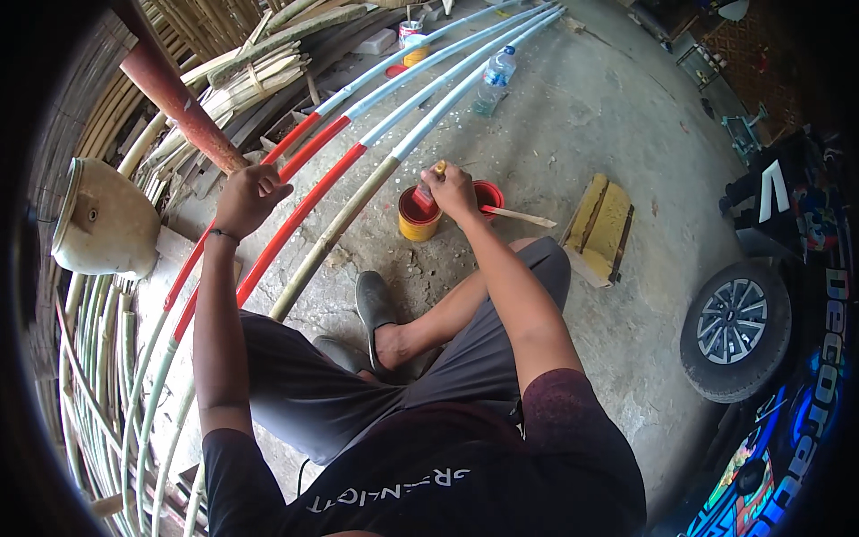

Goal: Painting red sections onto bamboo poles with a brush.

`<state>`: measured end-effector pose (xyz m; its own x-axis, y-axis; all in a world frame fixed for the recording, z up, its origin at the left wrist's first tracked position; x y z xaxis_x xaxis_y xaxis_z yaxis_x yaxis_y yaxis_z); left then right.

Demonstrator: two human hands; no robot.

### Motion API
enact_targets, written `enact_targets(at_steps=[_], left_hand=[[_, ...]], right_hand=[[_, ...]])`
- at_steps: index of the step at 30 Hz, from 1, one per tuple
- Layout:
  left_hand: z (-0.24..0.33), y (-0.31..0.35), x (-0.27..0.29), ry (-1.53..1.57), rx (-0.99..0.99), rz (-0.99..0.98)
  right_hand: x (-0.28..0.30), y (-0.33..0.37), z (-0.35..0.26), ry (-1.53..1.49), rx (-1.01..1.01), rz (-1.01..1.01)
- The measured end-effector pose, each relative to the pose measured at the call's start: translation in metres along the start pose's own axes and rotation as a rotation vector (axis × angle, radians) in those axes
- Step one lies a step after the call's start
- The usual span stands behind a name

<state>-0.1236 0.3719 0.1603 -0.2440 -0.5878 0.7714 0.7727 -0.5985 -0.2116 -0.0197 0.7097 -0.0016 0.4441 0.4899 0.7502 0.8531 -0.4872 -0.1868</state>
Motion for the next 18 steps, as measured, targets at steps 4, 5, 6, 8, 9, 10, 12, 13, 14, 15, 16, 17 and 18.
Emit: enact_targets(at_steps=[4, 5, 6, 8, 9, 10, 12, 13, 14, 15, 16, 17, 18], left_hand=[[-0.008, 0.002, 0.005, -0.017, -0.037, 0.048], [-0.008, 0.002, 0.006, 0.012, -0.035, 0.047], [-0.007, 0.002, 0.007, 0.052, -0.049, 0.051], [-0.007, 0.001, 0.007, 0.04, -0.041, 0.053], [-0.006, 0.0, 0.008, 0.036, -0.049, 0.058], [-0.006, 0.0, 0.007, 0.037, -0.048, 0.059], [-0.008, -0.001, 0.006, 0.033, -0.038, 0.05], [-0.009, -0.001, 0.006, 0.032, -0.038, 0.049], [-0.009, -0.001, 0.006, 0.038, -0.052, 0.055], [-0.009, -0.001, 0.007, 0.044, -0.067, 0.061], [-0.011, -0.001, 0.008, 0.044, -0.067, 0.063], [-0.012, -0.001, 0.008, 0.047, -0.063, 0.064], [-0.013, -0.001, 0.008, 0.05, -0.061, 0.066]], right_hand=[[-0.026, 0.006, -0.001, -0.039, 0.044, -0.087], [-0.028, 0.008, -0.002, -0.049, 0.073, -0.084], [-0.031, 0.009, 0.0, -0.005, 0.067, -0.072], [-0.035, 0.011, 0.002, 0.041, 0.062, -0.062], [-0.037, 0.012, 0.003, 0.086, 0.063, -0.045], [-0.038, 0.012, 0.005, 0.14, 0.046, -0.035], [-0.043, 0.013, 0.005, 0.155, 0.072, -0.052], [-0.045, 0.013, 0.01, 0.206, 0.033, -0.085], [-0.045, 0.013, 0.007, 0.178, 0.078, -0.075], [-0.041, 0.014, 0.008, 0.165, 0.07, -0.047], [-0.038, 0.014, 0.01, 0.163, 0.042, -0.02], [-0.036, 0.015, 0.008, 0.155, 0.064, -0.019], [-0.029, 0.017, 0.007, 0.126, 0.072, 0.031]])
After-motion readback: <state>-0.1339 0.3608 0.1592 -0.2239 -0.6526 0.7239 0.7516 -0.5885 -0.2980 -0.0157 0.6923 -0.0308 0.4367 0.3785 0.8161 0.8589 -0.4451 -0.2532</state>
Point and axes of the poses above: each hand's wrist, its own y-axis away from the middle knuckle, its own x-axis out of the back of the hand, z = x × y, the point moved 7 cm from there along -y, towards the middle knuckle, and after that the axes turned 13 degrees about y, right-handed, at the moved point
